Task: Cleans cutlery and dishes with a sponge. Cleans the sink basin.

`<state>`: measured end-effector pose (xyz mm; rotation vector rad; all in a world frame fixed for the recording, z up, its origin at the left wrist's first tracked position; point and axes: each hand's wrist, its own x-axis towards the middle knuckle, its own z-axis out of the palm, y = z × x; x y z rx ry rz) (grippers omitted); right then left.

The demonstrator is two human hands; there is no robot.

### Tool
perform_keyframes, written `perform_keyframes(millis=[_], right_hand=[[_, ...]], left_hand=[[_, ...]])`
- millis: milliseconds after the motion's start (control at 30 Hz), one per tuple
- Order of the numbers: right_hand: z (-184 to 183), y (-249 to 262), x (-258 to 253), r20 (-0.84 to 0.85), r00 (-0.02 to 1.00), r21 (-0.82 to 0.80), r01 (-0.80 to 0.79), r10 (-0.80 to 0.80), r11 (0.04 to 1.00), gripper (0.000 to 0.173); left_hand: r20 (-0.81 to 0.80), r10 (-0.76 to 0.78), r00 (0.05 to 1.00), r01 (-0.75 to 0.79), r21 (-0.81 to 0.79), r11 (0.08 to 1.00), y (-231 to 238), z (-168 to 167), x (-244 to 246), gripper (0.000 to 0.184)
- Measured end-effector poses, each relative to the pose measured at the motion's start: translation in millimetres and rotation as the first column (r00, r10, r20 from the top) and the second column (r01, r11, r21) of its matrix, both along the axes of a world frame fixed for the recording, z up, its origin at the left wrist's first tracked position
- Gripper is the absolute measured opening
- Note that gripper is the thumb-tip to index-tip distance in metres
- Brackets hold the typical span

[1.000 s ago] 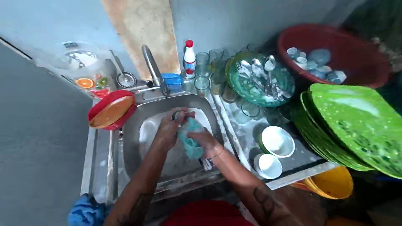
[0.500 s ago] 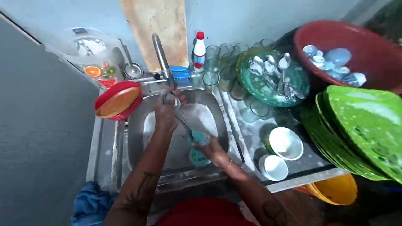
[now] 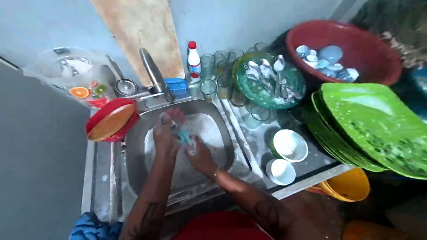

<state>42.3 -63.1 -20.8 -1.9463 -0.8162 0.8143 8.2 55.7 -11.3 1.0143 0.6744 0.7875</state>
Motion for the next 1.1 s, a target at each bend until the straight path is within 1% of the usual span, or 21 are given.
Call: perform_keyframes(millis=[67, 100, 133, 200, 233, 300, 333, 367, 433, 500, 533, 600, 700, 733, 767, 800, 867, 933, 1000, 1033, 1100], right_hand=[[-5, -9, -4, -0.076, 0.997, 0.090, -0.022, 0.029, 0.996, 0.052], [-2, -11, -3, -0.053, 0.997, 0.080, -0.051, 0.055, 0.996, 0.054], [2, -12, -1, 0.006, 0.995, 0.012, -0.104, 0.104, 0.994, 0.057], [14, -17, 10, 0.150, 0.956, -0.221, -0.218, 0.254, 0.951, 0.067], [16, -22, 20, 0.215, 0.935, -0.274, -0.220, 0.283, 0.936, 0.068], [15, -35, 49, 0.325, 0.916, -0.236, -0.161, 0.234, 0.958, 0.059], [15, -42, 67, 0.395, 0.902, -0.178, -0.111, 0.175, 0.978, 0.053], [19, -47, 86, 0.451, 0.887, -0.132, -0.044, 0.100, 0.990, 0.047], [36, -53, 126, 0.554, 0.829, -0.055, 0.123, -0.072, 0.991, 0.039], [61, -58, 168, 0.603, 0.773, -0.059, 0.290, -0.197, 0.955, 0.041], [71, -59, 187, 0.615, 0.752, -0.086, 0.363, -0.237, 0.928, 0.044], [84, -60, 218, 0.621, 0.726, -0.156, 0.483, -0.295, 0.861, 0.048], [88, -62, 251, 0.630, 0.700, -0.224, 0.578, -0.335, 0.785, 0.046], [87, -63, 259, 0.630, 0.699, -0.239, 0.588, -0.337, 0.773, 0.048], [87, -64, 266, 0.623, 0.701, -0.235, 0.592, -0.348, 0.771, 0.052], [86, -66, 274, 0.614, 0.689, -0.187, 0.601, -0.385, 0.777, 0.053], [83, -71, 288, 0.565, 0.643, -0.008, 0.631, -0.517, 0.776, 0.056], [84, -76, 291, 0.523, 0.557, 0.199, 0.657, -0.646, 0.727, 0.060], [97, -80, 275, 0.534, 0.490, 0.336, 0.625, -0.689, 0.704, 0.061], [104, -83, 260, 0.537, 0.513, 0.342, 0.593, -0.669, 0.729, 0.061], [110, -97, 223, 0.562, 0.616, 0.249, 0.510, -0.552, 0.823, 0.055]], left_hand=[[-0.039, 0.105, 0.994, -0.105, -0.002, 0.994, 6, 6, 3, 0.025], [-0.062, 0.124, 0.990, -0.125, -0.015, 0.992, 7, 5, 5, 0.022], [-0.066, 0.109, 0.992, -0.111, -0.030, 0.993, 7, 3, 5, 0.022], [-0.087, 0.046, 0.995, -0.046, -0.001, 0.999, 7, -1, 9, 0.030], [-0.118, 0.001, 0.993, 0.004, 0.043, 0.999, 8, -4, 11, 0.040], [-0.229, -0.098, 0.968, 0.134, 0.146, 0.980, 17, -13, 11, 0.057], [-0.335, -0.145, 0.931, 0.225, 0.212, 0.951, 24, -22, 9, 0.060], [-0.473, -0.168, 0.865, 0.330, 0.283, 0.901, 33, -36, 4, 0.057], [-0.765, -0.100, 0.636, 0.576, 0.384, 0.722, 50, -72, -10, 0.058], [-0.908, 0.021, 0.419, 0.755, 0.361, 0.547, 67, -114, -26, 0.066], [-0.930, 0.090, 0.355, 0.796, 0.352, 0.493, 73, -132, -36, 0.069], [-0.926, 0.207, 0.316, 0.814, 0.376, 0.442, 84, -162, -59, 0.075], [-0.953, 0.258, 0.159, 0.824, 0.272, 0.497, 97, -185, -72, 0.081], [-0.963, 0.257, 0.085, 0.850, 0.205, 0.485, 98, -190, -72, 0.075], [-0.965, 0.262, 0.003, 0.890, 0.122, 0.440, 99, -194, -69, 0.063], [-0.968, 0.247, -0.043, 0.910, 0.065, 0.410, 99, -197, -65, 0.056], [-0.990, 0.132, -0.050, 0.898, 0.013, 0.441, 96, -197, -49, 0.046], [-0.998, 0.058, -0.026, 0.885, 0.004, 0.466, 89, -194, -25, 0.038], [-1.000, 0.008, -0.016, 0.889, -0.011, 0.458, 79, -191, 3, 0.038], [-1.000, -0.013, -0.014, 0.897, -0.019, 0.441, 72, -190, 16, 0.038], [-0.998, -0.054, 0.030, 0.907, 0.005, 0.421, 54, -191, 36, 0.041]])
